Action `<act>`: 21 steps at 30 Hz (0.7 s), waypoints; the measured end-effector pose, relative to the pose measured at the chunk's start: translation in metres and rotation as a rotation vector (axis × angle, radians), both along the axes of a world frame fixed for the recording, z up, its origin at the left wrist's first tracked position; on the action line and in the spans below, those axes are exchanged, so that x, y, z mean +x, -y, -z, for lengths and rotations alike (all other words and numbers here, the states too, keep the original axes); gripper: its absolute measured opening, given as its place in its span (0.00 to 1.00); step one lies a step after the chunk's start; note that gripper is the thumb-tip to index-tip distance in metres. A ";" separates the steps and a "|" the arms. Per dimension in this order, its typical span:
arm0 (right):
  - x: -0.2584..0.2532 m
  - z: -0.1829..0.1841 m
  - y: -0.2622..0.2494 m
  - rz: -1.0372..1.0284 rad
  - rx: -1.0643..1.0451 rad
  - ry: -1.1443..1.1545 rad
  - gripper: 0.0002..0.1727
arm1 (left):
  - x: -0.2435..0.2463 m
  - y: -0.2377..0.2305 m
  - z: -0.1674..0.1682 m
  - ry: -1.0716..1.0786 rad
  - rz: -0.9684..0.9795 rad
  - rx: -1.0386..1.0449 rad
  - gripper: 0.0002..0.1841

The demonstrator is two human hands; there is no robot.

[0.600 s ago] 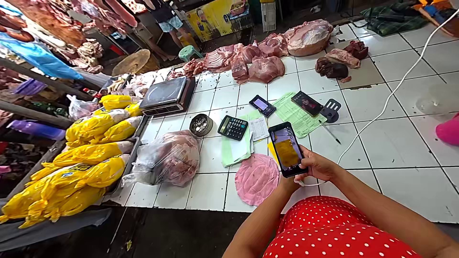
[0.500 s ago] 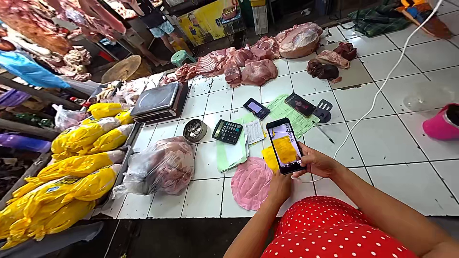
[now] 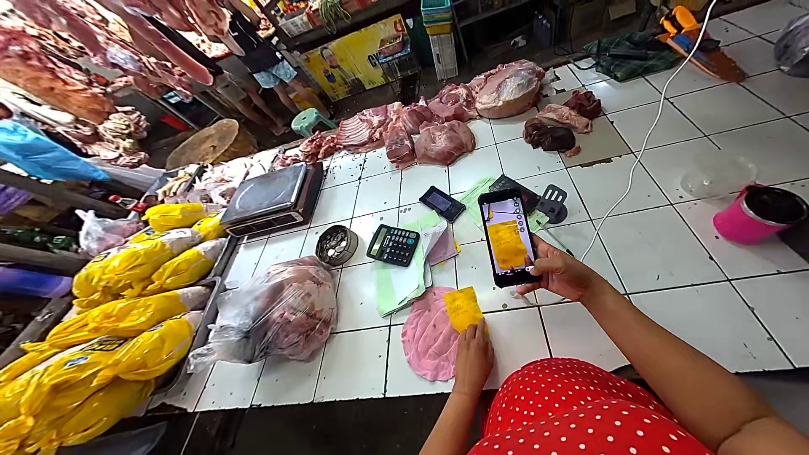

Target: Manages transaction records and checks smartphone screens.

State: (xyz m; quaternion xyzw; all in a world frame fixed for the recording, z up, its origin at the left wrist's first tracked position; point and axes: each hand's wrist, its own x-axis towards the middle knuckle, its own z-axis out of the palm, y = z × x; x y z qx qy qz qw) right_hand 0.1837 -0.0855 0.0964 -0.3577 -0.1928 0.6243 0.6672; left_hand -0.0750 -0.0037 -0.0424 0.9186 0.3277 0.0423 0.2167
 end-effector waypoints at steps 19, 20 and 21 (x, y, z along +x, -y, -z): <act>-0.015 -0.005 -0.021 0.118 -0.085 0.021 0.25 | -0.016 -0.063 -0.048 -0.022 0.127 -0.220 0.31; -0.017 -0.006 -0.026 0.144 -0.166 0.043 0.28 | -0.026 -0.067 -0.054 0.000 0.155 -0.230 0.33; -0.018 -0.004 -0.031 0.164 -0.252 0.066 0.31 | -0.038 -0.071 -0.058 0.032 0.179 -0.235 0.33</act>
